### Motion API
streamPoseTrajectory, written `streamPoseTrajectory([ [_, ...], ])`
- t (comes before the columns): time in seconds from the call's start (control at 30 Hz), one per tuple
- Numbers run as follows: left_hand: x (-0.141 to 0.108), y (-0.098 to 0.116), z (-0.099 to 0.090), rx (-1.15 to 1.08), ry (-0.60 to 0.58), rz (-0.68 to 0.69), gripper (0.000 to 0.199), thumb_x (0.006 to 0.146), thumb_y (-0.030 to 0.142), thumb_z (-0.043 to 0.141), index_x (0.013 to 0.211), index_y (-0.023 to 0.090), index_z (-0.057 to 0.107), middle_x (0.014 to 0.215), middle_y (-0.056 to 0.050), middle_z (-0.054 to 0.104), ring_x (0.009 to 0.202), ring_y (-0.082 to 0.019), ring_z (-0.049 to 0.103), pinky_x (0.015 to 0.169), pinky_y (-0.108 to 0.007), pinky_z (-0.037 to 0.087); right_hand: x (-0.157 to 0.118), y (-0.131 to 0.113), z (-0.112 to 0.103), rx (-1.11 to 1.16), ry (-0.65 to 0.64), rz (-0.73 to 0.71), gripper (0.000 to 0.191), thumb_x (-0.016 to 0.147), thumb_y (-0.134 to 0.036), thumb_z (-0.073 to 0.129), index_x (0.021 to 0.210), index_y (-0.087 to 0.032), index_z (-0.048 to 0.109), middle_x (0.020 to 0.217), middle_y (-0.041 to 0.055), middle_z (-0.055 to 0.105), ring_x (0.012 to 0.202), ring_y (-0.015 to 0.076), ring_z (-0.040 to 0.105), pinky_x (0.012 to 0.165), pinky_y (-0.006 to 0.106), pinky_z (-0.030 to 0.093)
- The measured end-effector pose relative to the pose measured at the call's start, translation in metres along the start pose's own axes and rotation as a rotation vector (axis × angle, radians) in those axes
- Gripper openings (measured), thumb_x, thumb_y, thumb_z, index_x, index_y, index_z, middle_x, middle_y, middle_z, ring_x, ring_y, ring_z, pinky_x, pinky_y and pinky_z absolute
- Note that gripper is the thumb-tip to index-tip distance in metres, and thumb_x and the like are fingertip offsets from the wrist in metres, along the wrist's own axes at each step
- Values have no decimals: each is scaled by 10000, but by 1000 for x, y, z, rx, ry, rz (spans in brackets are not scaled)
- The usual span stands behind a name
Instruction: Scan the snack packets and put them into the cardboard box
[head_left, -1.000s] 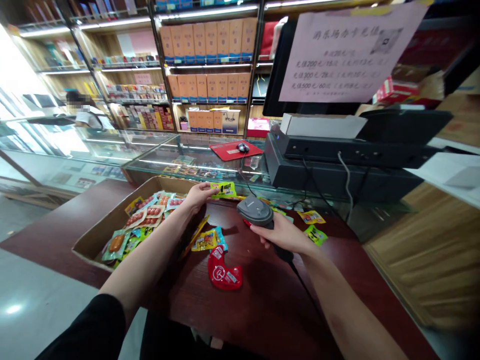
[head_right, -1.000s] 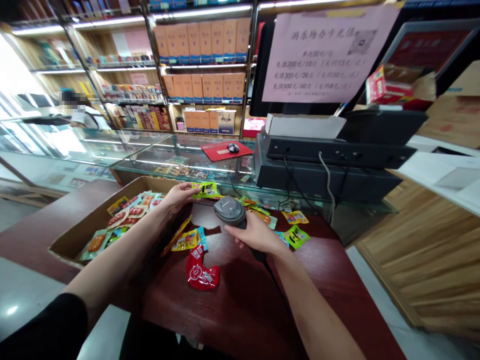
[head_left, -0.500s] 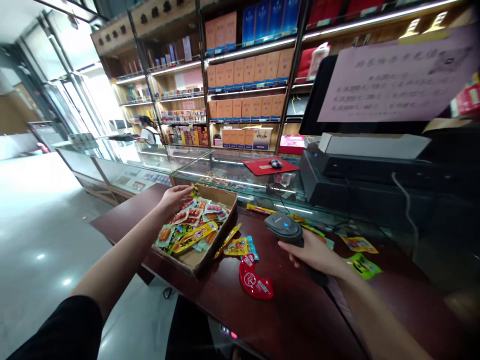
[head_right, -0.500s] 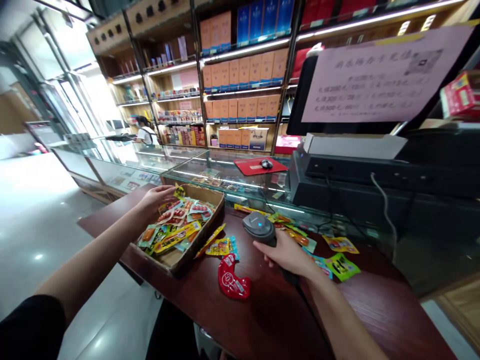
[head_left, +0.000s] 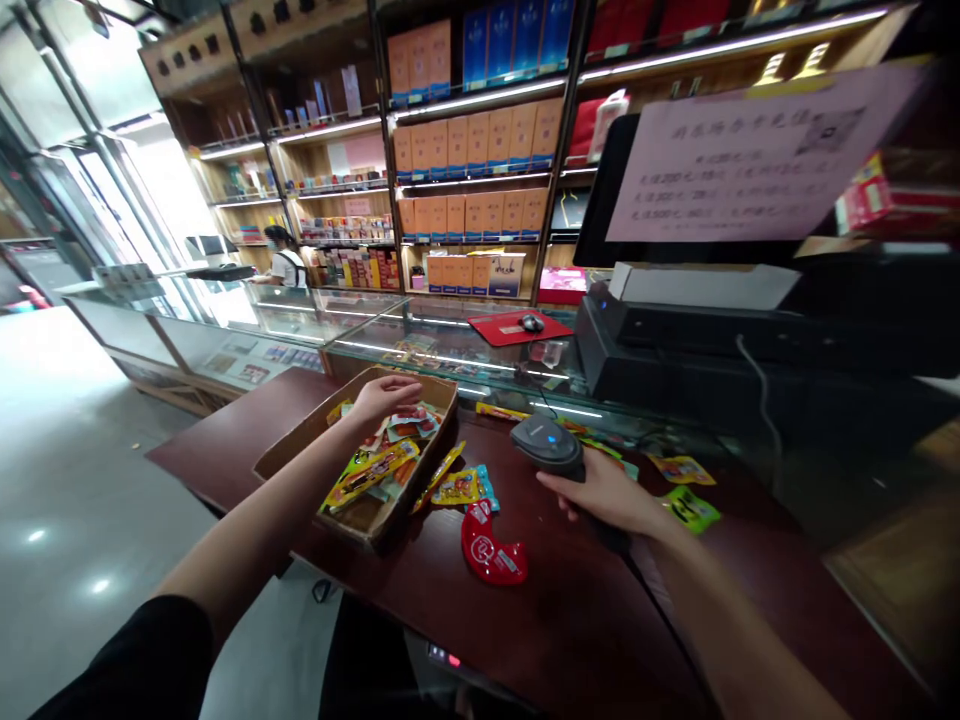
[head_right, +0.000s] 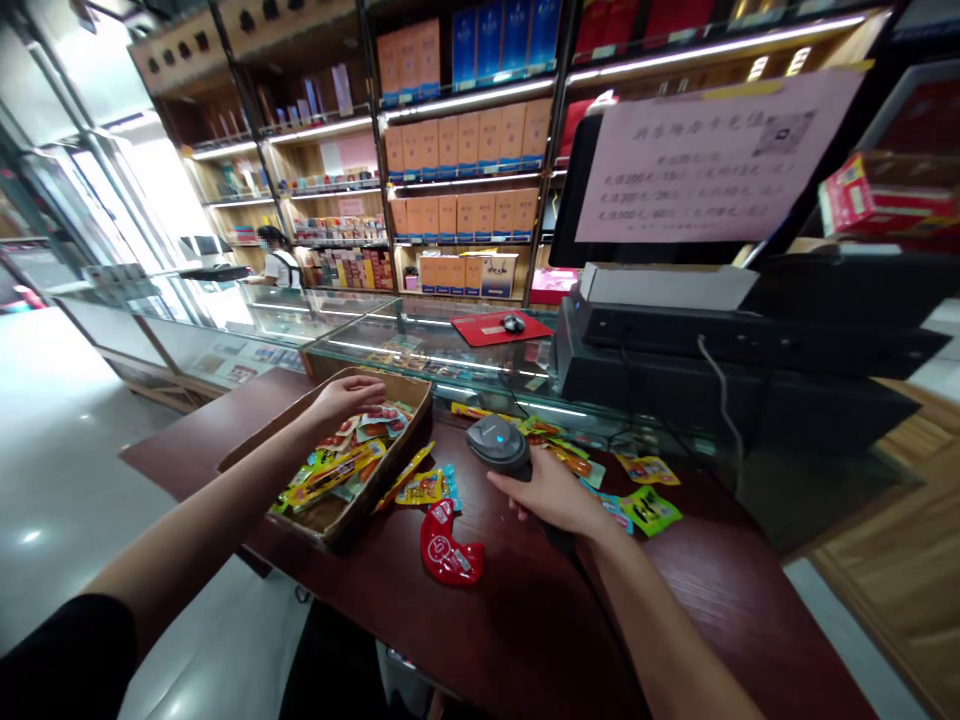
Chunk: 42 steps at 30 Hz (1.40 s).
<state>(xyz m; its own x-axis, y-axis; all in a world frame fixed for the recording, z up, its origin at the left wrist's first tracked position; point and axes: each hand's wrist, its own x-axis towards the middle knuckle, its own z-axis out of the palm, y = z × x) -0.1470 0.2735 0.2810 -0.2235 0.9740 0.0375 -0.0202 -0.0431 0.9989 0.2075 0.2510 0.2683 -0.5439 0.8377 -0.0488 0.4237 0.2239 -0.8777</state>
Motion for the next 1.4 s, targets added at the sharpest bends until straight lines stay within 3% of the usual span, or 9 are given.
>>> streamPoseTrajectory([
  [0.27,7,-30,95,29,-238,-79,412,558,364,844,859,126,694,757,-74,699,721,-169,667,660,-285,572,-4,-4,-9,41,20,12,359,779,-487,639,917,-168,546,565,-18,594,456,134,570,463,251,459],
  [0.43,10,-50,126,65,-350,-92,418,559,376,836,861,124,696,764,-78,695,709,-164,651,658,-303,567,-5,-3,-15,61,47,45,386,770,-473,653,980,-166,549,564,-16,596,463,136,573,450,242,462],
  [0.57,11,-76,121,282,-505,-97,383,575,366,812,870,142,714,746,-72,704,659,-164,648,615,-270,535,-3,3,-18,25,37,59,321,790,-451,641,921,-171,553,571,-4,606,454,132,574,450,238,454],
  [0.7,8,-89,104,627,-696,93,353,600,358,775,908,189,740,798,-50,727,725,-183,665,652,-225,494,0,8,-17,27,27,101,283,798,-430,633,889,-179,539,571,2,610,463,148,590,449,255,457],
  [0.8,3,-79,97,832,-865,180,378,614,280,743,989,235,739,922,-27,733,824,-193,664,730,-213,475,2,12,-16,37,23,104,278,794,-428,636,889,-185,542,569,3,607,463,155,592,447,270,455],
  [0.97,0,-53,93,954,-1124,170,430,625,142,656,1030,265,730,1099,-16,695,961,-195,639,847,-205,439,4,17,-17,53,16,84,270,783,-430,633,867,-186,554,570,2,604,462,155,585,451,283,447],
  [1.1,1,-45,88,1001,-1176,114,374,704,168,595,1048,240,723,1212,-44,644,1069,-210,605,912,-226,420,5,17,-16,55,18,76,273,784,-413,632,893,-177,550,564,-1,599,453,145,575,441,270,436],
  [1.27,2,-44,85,1070,-1235,163,410,635,129,656,1026,233,722,1318,-51,563,1126,-213,572,945,-236,407,3,13,-13,71,19,99,289,777,-409,639,907,-176,529,564,-7,593,457,147,578,446,271,447],
  [1.4,2,-54,87,1170,-1124,164,341,607,177,723,943,237,735,1165,-39,629,1011,-197,602,885,-238,434,2,12,-13,64,21,98,276,789,-405,633,899,-177,524,572,-6,596,454,142,578,448,268,451],
])
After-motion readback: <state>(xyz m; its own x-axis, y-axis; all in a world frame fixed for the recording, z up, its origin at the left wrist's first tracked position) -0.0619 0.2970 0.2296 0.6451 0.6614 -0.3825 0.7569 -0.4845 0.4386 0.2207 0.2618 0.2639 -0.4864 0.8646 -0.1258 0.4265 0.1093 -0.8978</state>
